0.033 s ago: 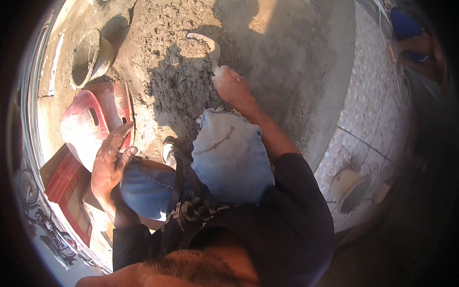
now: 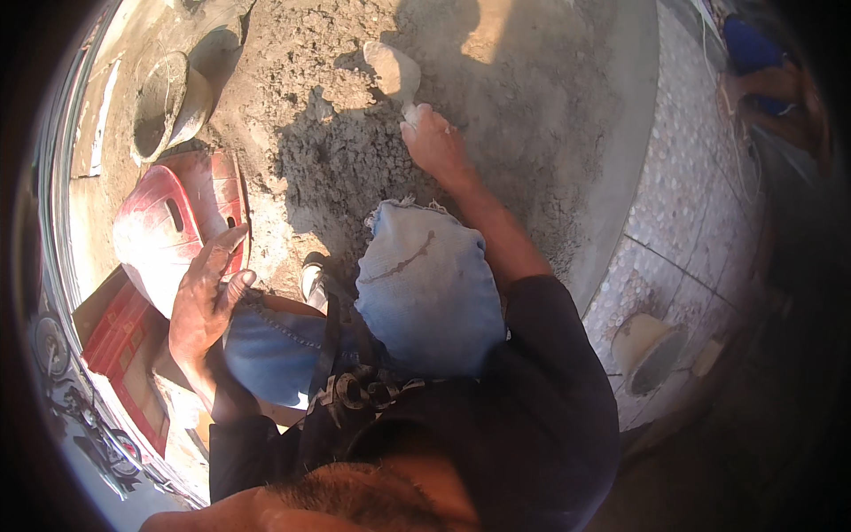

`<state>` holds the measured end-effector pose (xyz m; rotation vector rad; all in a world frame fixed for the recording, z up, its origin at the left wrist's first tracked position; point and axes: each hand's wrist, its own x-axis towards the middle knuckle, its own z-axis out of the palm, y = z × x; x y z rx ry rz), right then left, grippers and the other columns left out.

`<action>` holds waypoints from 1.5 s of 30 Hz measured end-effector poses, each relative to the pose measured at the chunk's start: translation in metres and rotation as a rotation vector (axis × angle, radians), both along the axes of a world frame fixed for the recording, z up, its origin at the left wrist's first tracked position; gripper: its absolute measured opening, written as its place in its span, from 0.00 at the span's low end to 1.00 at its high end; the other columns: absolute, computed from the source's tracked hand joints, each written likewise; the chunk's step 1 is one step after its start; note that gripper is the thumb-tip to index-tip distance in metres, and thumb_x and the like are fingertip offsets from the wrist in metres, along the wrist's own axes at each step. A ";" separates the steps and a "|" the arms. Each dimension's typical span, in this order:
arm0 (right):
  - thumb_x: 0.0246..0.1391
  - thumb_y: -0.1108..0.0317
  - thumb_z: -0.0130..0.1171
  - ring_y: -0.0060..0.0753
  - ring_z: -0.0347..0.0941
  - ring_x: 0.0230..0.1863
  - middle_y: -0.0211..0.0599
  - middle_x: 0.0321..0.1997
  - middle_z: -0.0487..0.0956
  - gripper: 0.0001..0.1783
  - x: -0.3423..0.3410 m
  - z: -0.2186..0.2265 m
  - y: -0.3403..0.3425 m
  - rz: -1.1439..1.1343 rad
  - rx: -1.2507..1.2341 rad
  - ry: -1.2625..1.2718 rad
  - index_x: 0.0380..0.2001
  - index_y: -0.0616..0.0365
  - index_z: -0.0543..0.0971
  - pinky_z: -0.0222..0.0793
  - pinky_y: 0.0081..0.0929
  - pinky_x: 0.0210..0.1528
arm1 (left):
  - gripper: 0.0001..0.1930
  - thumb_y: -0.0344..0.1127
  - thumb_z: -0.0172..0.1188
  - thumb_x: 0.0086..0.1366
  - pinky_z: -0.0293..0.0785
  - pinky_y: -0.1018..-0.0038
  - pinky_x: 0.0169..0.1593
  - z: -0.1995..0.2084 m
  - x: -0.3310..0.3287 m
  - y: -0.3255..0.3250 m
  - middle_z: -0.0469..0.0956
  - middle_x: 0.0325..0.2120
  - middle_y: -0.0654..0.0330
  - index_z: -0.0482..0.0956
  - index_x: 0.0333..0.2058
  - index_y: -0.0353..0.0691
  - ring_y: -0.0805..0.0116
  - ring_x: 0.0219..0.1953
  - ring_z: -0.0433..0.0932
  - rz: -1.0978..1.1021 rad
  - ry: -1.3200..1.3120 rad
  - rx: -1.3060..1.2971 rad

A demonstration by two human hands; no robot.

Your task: The person uses a trowel to spread and smooth wet cement onto a damaged floor area between tiles.

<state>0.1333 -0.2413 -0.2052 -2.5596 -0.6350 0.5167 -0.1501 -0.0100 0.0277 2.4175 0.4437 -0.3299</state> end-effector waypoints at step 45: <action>0.58 0.43 0.52 0.59 0.70 0.60 0.51 0.58 0.76 0.36 -0.031 0.174 -0.063 0.701 -0.865 0.432 0.64 0.50 0.65 0.66 0.46 0.58 | 0.25 0.46 0.55 0.66 0.72 0.54 0.54 0.005 -0.071 -0.225 0.75 0.50 0.43 0.70 0.57 0.38 0.44 0.52 0.76 0.117 0.546 -0.842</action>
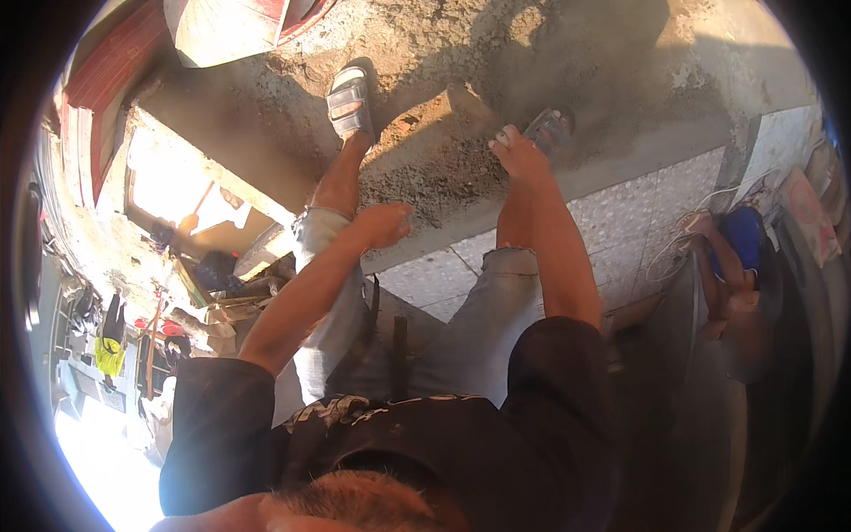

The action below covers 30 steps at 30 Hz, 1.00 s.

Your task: The person uses a trowel to spread and smooth wet cement onto a damaged floor area between tiles.

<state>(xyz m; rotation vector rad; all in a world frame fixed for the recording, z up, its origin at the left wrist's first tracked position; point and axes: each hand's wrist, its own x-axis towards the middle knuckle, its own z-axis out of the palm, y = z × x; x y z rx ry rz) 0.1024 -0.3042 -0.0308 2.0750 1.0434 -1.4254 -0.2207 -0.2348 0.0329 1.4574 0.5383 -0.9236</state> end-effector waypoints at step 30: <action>0.51 0.53 0.61 0.55 0.78 0.46 0.51 0.44 0.81 0.29 0.141 -0.139 0.014 0.466 0.148 0.173 0.54 0.56 0.76 0.72 0.44 0.51 | 0.26 0.48 0.53 0.68 0.65 0.58 0.61 -0.067 0.104 -0.137 0.71 0.57 0.45 0.68 0.60 0.40 0.46 0.59 0.69 0.483 0.218 -0.293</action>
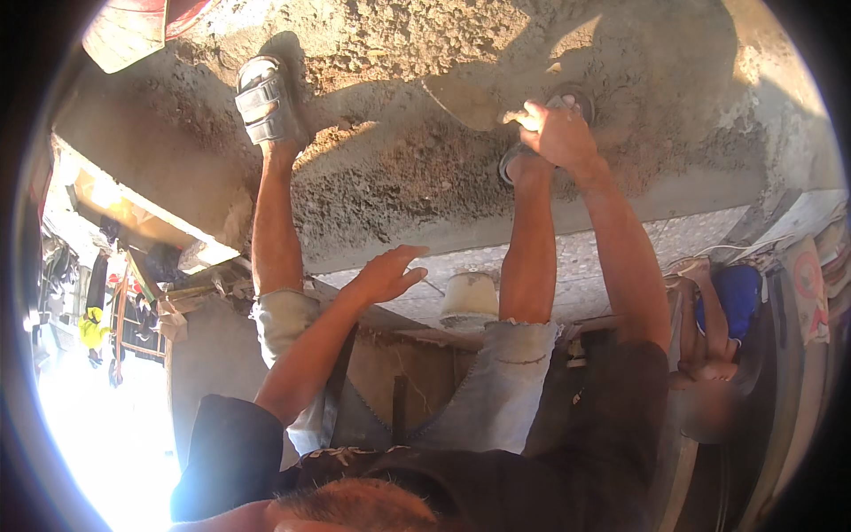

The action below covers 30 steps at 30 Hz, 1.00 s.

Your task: The person uses a trowel to spread and smooth wet cement onto a damaged floor area between tiles.

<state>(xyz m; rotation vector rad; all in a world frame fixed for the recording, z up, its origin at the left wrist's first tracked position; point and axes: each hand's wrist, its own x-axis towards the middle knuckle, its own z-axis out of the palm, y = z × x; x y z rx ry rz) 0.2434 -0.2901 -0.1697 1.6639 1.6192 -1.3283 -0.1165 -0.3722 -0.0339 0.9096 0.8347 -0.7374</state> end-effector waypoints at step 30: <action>0.57 0.56 0.58 0.54 0.79 0.44 0.47 0.41 0.82 0.19 -0.168 -0.031 -0.009 -0.123 -0.103 0.239 0.47 0.53 0.72 0.75 0.48 0.45 | 0.26 0.47 0.53 0.68 0.67 0.57 0.59 -0.001 0.011 0.025 0.71 0.56 0.47 0.67 0.61 0.42 0.46 0.57 0.71 0.008 0.003 0.027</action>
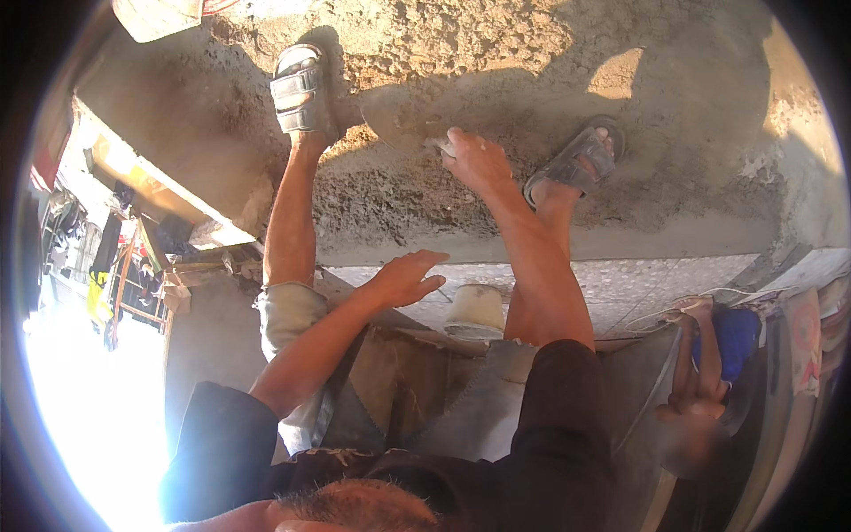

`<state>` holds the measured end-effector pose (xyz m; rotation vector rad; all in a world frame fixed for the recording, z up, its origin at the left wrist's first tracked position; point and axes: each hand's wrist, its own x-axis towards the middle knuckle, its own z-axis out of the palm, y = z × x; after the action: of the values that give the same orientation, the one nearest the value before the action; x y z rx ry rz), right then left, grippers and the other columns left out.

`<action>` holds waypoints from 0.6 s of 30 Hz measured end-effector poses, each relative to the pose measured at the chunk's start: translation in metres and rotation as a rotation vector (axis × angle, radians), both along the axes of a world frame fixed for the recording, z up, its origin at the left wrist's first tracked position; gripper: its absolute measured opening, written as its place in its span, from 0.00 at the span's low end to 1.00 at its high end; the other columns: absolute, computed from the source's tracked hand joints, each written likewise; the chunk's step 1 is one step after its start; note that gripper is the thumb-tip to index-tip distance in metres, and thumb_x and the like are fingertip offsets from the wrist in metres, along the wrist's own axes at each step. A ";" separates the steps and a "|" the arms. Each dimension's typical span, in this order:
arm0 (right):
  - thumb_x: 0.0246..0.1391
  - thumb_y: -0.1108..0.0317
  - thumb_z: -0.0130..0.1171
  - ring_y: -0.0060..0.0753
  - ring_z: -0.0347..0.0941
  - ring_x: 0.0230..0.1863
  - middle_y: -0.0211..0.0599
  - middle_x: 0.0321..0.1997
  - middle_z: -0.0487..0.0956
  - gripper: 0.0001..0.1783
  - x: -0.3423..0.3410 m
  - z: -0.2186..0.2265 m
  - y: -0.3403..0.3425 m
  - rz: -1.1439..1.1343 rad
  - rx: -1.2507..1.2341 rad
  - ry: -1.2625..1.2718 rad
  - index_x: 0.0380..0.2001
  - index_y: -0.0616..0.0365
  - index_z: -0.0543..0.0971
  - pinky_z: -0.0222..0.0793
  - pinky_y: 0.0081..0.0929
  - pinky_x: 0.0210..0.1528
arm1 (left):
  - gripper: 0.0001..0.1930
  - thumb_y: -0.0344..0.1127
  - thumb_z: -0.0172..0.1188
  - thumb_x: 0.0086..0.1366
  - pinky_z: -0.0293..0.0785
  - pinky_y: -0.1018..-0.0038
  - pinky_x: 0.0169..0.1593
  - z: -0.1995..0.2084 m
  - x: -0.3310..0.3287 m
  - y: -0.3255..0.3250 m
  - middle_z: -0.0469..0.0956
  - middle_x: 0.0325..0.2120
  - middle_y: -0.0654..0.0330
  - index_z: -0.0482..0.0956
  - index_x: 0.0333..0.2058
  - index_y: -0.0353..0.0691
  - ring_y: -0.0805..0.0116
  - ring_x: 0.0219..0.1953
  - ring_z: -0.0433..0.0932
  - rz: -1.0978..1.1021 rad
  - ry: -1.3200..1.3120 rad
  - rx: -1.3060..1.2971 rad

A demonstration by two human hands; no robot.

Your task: The person uses a trowel to spread and smooth wet cement onto a damaged floor area between tiles.

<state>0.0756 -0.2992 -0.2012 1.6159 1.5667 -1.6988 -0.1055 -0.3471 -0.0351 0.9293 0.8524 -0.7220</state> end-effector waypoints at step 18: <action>0.52 0.48 0.65 0.46 0.77 0.43 0.52 0.42 0.81 0.37 0.113 0.018 0.083 -0.863 -0.052 -0.247 0.54 0.70 0.72 0.71 0.34 0.47 | 0.26 0.46 0.52 0.69 0.68 0.55 0.58 0.005 -0.004 0.009 0.72 0.54 0.46 0.67 0.61 0.40 0.45 0.56 0.71 0.102 -0.064 0.028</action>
<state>0.1889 -0.2166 -0.1836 2.5694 0.7140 -1.7504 -0.1095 -0.3382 -0.0299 0.9224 0.8492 -0.5905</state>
